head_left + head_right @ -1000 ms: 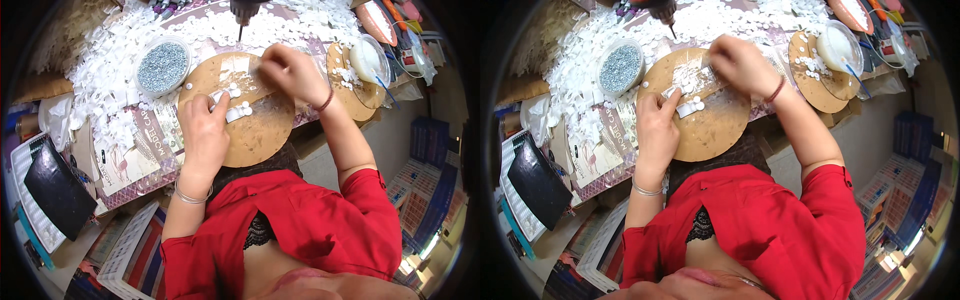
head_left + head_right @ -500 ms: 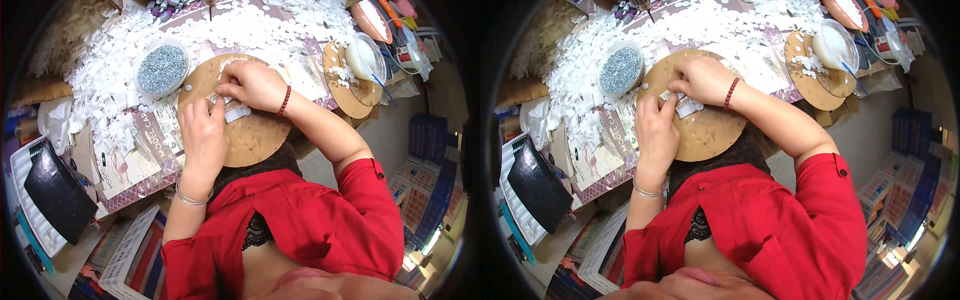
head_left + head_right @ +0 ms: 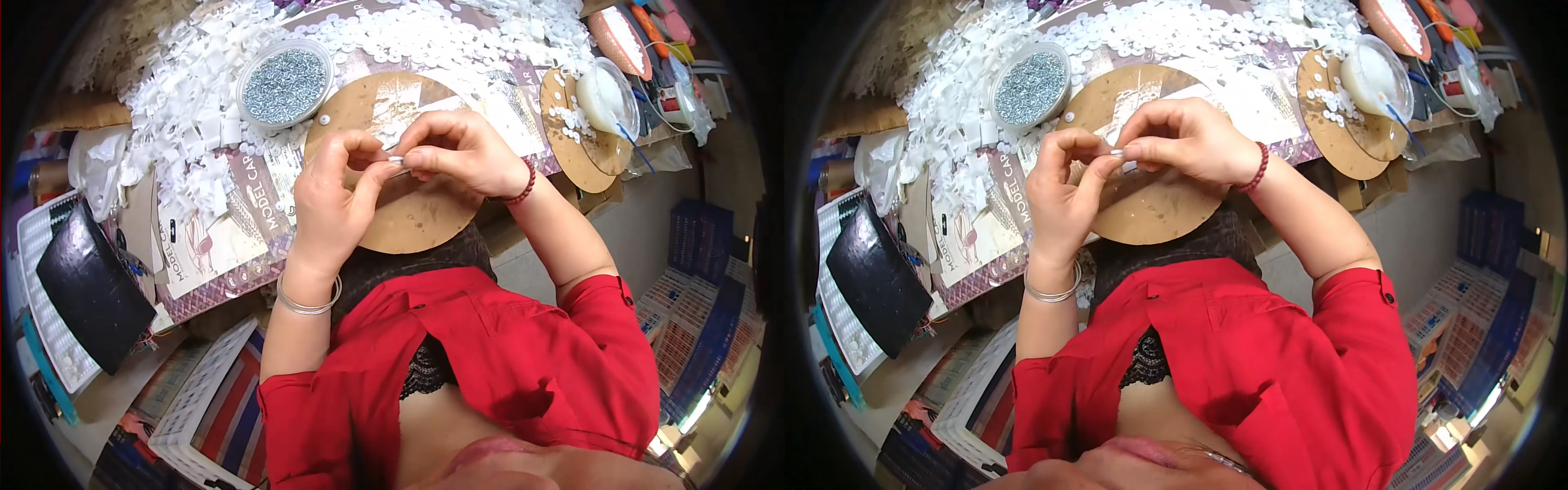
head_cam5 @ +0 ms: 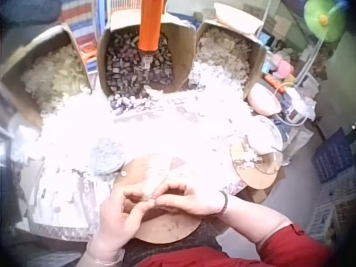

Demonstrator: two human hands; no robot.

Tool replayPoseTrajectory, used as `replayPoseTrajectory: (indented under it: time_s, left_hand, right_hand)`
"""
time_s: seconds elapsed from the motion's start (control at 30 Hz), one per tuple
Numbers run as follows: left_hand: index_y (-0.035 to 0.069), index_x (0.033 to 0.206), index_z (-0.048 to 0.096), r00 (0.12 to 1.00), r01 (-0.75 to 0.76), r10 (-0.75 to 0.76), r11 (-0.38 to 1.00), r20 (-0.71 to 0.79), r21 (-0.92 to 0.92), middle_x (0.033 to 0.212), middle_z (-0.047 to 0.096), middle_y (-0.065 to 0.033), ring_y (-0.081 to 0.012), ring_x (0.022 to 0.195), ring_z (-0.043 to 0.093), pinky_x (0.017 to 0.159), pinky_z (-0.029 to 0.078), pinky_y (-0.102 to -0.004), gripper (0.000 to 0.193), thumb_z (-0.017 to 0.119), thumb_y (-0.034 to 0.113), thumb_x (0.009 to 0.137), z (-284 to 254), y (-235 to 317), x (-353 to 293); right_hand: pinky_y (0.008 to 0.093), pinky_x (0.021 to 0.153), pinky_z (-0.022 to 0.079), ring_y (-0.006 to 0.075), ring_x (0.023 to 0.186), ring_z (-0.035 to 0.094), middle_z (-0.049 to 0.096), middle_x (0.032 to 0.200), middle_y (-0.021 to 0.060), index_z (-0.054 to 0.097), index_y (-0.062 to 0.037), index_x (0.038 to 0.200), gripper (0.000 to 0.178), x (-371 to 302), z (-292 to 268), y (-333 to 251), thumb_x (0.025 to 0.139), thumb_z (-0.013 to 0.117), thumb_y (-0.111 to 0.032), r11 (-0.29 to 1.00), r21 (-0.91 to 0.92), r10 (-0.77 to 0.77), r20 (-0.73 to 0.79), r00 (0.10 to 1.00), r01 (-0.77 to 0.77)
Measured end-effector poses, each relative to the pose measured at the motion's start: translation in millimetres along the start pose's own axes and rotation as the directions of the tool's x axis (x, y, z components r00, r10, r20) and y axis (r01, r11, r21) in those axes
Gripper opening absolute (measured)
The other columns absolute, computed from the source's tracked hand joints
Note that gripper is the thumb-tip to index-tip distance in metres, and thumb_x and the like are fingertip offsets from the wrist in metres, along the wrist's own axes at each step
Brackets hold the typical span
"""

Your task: Assembling small plastic components on a workbench using glue and a handheld electric screwdriver.

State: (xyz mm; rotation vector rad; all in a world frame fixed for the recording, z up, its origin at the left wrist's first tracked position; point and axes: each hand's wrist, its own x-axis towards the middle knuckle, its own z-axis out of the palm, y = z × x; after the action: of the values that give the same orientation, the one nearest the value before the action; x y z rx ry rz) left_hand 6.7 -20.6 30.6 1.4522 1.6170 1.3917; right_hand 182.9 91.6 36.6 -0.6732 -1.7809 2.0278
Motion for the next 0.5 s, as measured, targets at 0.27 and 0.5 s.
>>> replayPoseTrajectory:
  time_s: [0.27,0.5]
  left_hand:
    - [0.002,0.098,0.071,0.98,-0.196,0.184,0.896,0.071,0.398,0.088,0.062,-0.0117,-0.0279,0.077,0.063,0.068,0.052,-0.0372,0.022,0.078,0.004,0.078,19.2,-18.3,-13.7]
    - [0.002,0.096,0.071,0.985,-0.173,0.17,0.902,0.044,0.396,0.088,0.061,-0.0121,-0.0295,0.08,0.062,0.071,0.051,-0.039,0.021,0.079,0.004,0.076,23.5,-21.7,-13.3]
  right_hand:
    - [0.0365,0.07,0.054,0.0312,0.077,0.065,0.063,0.084,0.0114,0.066,-0.006,0.1,0.016,-5.5,-12.7,28.3,0.084,0.07,-0.008,0.427,-0.824,-0.467,0.152,0.871,0.373]
    - [0.0377,0.07,0.053,0.0299,0.083,0.063,0.059,0.084,0.0095,0.064,-0.005,0.097,0.017,-4.9,-17.6,36.3,0.084,0.071,-0.012,0.214,-0.831,-0.502,0.357,0.788,0.513]
